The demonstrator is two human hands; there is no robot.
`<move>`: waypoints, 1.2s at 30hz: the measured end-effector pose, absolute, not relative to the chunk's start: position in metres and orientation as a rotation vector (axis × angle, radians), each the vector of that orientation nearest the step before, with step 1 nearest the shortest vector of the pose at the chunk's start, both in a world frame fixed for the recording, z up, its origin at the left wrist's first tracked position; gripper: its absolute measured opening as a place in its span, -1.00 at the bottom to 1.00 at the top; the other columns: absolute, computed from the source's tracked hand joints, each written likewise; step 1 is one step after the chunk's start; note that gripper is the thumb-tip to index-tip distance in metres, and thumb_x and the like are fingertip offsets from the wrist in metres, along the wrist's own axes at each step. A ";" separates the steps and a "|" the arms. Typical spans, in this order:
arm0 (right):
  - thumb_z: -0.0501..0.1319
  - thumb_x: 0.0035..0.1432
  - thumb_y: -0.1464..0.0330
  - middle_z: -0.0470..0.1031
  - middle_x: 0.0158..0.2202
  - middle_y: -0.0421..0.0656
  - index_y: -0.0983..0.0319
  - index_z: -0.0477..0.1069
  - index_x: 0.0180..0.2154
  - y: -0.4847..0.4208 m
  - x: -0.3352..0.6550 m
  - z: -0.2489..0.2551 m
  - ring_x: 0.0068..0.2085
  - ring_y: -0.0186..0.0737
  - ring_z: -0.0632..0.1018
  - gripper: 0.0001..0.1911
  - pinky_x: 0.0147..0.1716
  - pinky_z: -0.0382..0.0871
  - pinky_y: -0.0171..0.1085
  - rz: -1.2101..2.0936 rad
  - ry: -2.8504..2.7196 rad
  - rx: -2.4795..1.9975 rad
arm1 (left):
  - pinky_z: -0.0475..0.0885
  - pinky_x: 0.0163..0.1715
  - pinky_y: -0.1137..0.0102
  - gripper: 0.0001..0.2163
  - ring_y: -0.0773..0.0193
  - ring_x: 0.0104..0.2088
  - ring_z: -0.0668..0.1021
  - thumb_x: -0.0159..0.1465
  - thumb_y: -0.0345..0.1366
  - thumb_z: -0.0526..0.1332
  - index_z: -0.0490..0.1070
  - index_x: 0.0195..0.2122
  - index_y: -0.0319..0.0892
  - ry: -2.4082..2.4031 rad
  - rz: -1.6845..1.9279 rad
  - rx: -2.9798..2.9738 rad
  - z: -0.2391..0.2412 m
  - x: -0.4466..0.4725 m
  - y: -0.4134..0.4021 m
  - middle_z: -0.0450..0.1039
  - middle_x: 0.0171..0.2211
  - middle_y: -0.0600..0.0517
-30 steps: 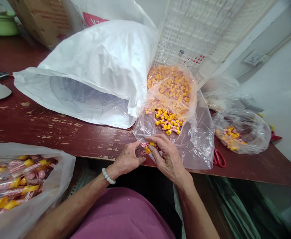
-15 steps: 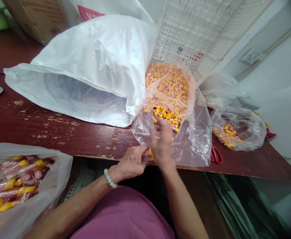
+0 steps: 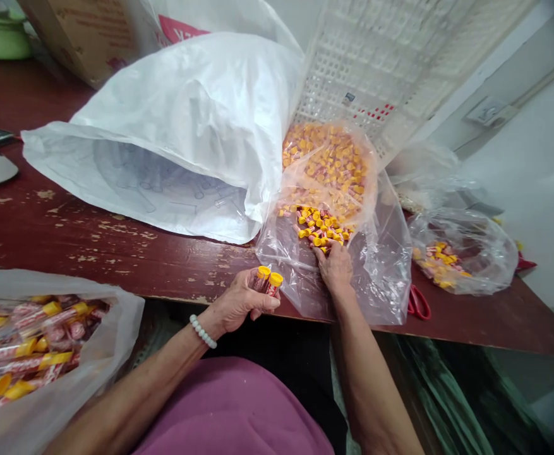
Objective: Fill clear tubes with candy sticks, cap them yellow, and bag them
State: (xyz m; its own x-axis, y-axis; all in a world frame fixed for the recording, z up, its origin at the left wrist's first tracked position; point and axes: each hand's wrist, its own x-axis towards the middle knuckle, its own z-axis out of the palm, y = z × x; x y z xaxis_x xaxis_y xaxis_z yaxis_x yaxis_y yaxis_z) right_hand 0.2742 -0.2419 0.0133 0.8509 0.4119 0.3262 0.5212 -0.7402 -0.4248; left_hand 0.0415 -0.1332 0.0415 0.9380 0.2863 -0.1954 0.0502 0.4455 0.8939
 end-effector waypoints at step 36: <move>0.08 0.26 0.29 0.39 -0.04 -0.05 0.14 0.29 0.05 -0.224 0.146 0.087 -0.03 -0.13 0.41 -0.67 -0.03 0.33 -0.07 -0.267 -1.081 -1.824 | 0.18 -0.48 0.42 -0.89 0.29 -0.52 0.37 -0.07 -0.53 0.16 0.36 -0.53 -0.20 0.315 0.262 1.985 0.051 0.048 -0.153 0.39 -0.55 0.04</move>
